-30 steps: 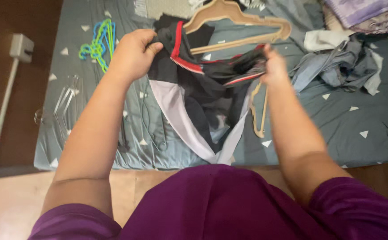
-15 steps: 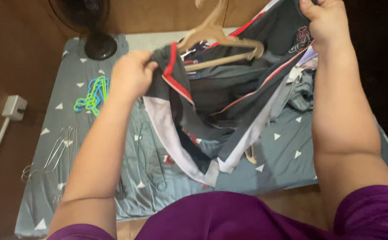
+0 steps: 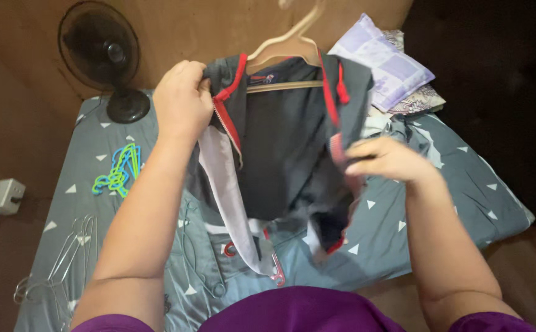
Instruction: The person picks up clothes from a bed, places them on hangers, and hangs them in a wardrobe. The person handles a blue and red garment, a dark jacket, and a dark and white garment, placing each on a hanger and then into the wardrobe.
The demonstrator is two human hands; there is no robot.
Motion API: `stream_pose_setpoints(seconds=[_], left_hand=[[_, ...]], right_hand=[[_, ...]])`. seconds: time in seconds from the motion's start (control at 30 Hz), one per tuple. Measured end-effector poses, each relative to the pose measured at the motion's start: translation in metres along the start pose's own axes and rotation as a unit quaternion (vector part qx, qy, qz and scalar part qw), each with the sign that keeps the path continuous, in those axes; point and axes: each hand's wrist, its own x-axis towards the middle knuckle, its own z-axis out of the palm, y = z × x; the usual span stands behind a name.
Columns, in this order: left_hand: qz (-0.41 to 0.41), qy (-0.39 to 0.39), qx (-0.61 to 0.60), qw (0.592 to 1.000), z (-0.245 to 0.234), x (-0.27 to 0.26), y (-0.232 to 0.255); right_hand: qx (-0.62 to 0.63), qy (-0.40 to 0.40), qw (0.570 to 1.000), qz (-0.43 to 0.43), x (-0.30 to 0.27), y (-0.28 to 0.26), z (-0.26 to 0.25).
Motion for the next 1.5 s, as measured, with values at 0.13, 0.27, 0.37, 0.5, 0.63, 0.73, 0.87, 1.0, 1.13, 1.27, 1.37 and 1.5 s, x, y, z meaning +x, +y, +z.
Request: stream_pose_setpoints(seconds=[0.13,0.27,0.37,0.5,0.63,0.73,0.87,1.0,1.13,1.27,1.37,1.5], left_hand=[[0.065,-0.036,0.008,0.997,-0.001,0.013,0.01],[0.108,-0.047,-0.029,0.993,-0.001,0.024,0.02],[0.131,-0.052,-0.054,0.988,-0.003,0.035,0.028],[0.111,-0.073,-0.072,0.989,-0.003,0.044,0.036],[0.048,-0.127,-0.147,0.98,0.013,0.054,0.035],[-0.055,-0.165,-0.249,0.953,0.031,0.06,0.033],[-0.037,-0.043,-0.329,0.943,0.063,0.077,0.044],[0.003,0.024,-0.367,0.93,0.08,0.107,0.089],[0.082,-0.121,-0.508,0.849,0.061,0.111,0.136],[0.26,-0.104,-0.323,0.904,0.036,0.109,0.176],[0.284,0.015,-0.2,0.938,0.033,0.103,0.211],[0.287,0.027,-0.149,0.946,0.06,0.1,0.253]], right_hand=[[0.035,0.043,0.995,0.087,0.003,-0.02,0.001],[-0.33,0.36,0.861,-0.14,0.014,-0.052,-0.027],[-0.367,0.332,0.835,-0.241,0.038,-0.07,-0.04],[-0.096,0.298,0.948,-0.049,0.043,-0.06,-0.043],[-0.103,0.316,0.941,-0.055,0.029,-0.053,-0.049],[-0.157,0.313,0.935,-0.053,0.014,-0.06,-0.054],[-0.248,0.32,0.914,0.029,-0.008,-0.07,-0.054],[-0.326,0.343,0.881,0.001,-0.022,-0.068,-0.061],[-0.217,0.445,0.869,0.017,-0.053,-0.054,-0.088],[-0.091,0.486,0.868,0.036,-0.091,-0.051,-0.124],[-0.138,0.477,0.866,0.062,-0.119,-0.06,-0.142],[-0.175,0.462,0.869,-0.002,-0.148,-0.062,-0.16]])
